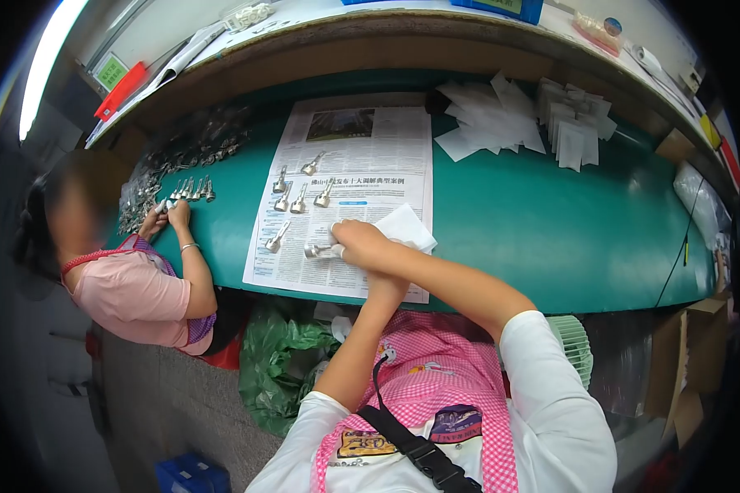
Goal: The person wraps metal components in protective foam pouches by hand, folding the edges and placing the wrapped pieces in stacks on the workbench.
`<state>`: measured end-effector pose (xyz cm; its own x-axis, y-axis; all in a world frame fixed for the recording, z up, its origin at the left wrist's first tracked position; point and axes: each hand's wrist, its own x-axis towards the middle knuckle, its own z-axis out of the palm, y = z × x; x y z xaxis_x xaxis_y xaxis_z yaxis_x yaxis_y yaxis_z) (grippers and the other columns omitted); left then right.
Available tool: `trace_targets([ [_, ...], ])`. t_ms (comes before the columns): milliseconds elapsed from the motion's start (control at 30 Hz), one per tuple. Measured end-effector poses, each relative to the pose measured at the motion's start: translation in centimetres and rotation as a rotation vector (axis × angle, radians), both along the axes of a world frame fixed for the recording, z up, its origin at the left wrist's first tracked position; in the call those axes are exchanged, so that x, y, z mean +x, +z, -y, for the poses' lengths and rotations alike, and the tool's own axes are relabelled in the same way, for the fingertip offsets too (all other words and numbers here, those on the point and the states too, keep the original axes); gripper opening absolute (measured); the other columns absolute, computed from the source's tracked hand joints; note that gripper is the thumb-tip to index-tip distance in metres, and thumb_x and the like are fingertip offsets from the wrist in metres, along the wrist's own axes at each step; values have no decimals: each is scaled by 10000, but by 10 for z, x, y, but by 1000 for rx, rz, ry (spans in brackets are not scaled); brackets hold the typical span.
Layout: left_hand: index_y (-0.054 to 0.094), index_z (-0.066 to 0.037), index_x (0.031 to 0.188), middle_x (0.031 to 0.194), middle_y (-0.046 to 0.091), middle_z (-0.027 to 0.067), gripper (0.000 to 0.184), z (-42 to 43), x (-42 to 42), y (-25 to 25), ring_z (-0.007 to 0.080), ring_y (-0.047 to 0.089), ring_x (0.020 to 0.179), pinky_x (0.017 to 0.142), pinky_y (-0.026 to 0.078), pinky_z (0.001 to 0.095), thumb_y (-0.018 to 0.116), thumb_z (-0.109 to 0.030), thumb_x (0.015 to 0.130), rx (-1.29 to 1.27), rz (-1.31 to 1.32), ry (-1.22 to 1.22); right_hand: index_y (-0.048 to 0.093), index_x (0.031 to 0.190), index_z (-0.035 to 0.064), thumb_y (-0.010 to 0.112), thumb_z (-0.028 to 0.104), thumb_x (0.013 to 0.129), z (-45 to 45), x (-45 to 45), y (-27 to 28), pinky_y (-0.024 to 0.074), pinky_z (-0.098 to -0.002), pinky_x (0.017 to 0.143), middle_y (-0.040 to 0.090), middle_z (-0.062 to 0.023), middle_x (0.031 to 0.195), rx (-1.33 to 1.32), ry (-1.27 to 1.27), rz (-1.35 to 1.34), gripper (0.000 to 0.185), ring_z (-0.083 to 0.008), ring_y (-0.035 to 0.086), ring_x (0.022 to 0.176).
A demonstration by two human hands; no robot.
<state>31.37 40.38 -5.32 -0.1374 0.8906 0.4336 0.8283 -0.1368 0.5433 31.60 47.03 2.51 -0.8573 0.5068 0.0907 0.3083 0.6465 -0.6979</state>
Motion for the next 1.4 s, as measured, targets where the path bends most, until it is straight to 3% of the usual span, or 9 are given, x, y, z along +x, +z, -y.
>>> trace_targets([
  [167, 485, -44, 1204, 1142, 567, 151, 385, 10, 0, 9, 263, 554, 1093, 853, 438, 395, 578, -209, 870, -140, 164, 65, 566, 910, 16, 613, 116, 868, 13, 12, 48, 502, -420, 887, 565, -81, 855, -1602, -86, -719, 118, -200, 583, 872],
  [300, 524, -57, 1172, 1080, 597, 151, 357, 6, 9, 40, 278, 577, 1060, 831, 449, 393, 587, -226, 864, -154, 440, 95, 562, 949, 24, 610, 130, 885, 29, 43, 65, 435, -447, 988, 525, -48, 852, -2155, 375, -1222, 133, -152, 542, 827],
  [600, 637, -75, 1006, 779, 647, 132, 230, 6, 18, 70, 349, 635, 855, 745, 477, 400, 611, -232, 840, 92, 409, 35, 605, 911, 55, 644, 140, 858, 32, 94, 80, 421, -302, 847, 475, 15, 790, -2167, 650, -1444, 107, -79, 492, 768],
  [733, 611, -36, 1069, 910, 639, 163, 260, 6, -2, 44, 315, 618, 860, 742, 477, 380, 584, -191, 862, -25, 347, -52, 573, 936, 63, 644, 136, 858, 30, 100, 75, 416, -292, 821, 495, 20, 819, -2120, 568, -1474, 128, -66, 497, 730],
  [867, 549, -18, 1195, 1099, 592, 141, 301, 15, -12, 57, 229, 586, 957, 761, 479, 343, 499, -160, 935, -17, 1134, -17, 571, 931, 65, 649, 149, 861, 19, 111, 58, 421, -303, 833, 495, 15, 827, -1990, 373, -1512, 135, -75, 497, 731],
  [967, 431, -58, 1329, 1283, 501, 86, 440, 34, -12, 115, 217, 457, 1197, 895, 470, 383, 383, -336, 991, 392, 1573, -394, 573, 939, 60, 613, 154, 889, 10, 115, 43, 431, -345, 891, 502, 5, 802, -1807, 128, -1521, 113, -90, 500, 738],
  [1133, 187, -309, 1482, 1561, 101, 26, 653, 104, 25, 233, 288, 109, 1423, 942, 405, 617, 374, -596, 926, 940, 1590, -893, 556, 877, 74, 552, 139, 926, 0, 107, -9, 468, -417, 916, 575, -36, 807, -1560, -294, -1362, 82, -133, 555, 728],
  [1233, 304, -166, 1417, 1447, 202, 30, 650, 141, 16, 266, 177, 278, 1268, 713, 433, 276, 557, -147, 818, 1074, 1337, -1028, 540, 912, 75, 543, 129, 929, 2, 103, -33, 478, -422, 908, 565, -28, 814, -1465, -425, -1301, 57, -134, 564, 735],
  [1400, 448, -143, 1319, 1389, 361, 19, 527, 169, -6, 293, 96, 264, 1338, 1013, 474, 280, 477, 103, 854, 438, 1629, -1425, 520, 937, 55, 545, 119, 926, 3, 107, -47, 474, -440, 938, 554, -38, 819, -1426, -493, -1275, 70, -140, 560, 745],
])
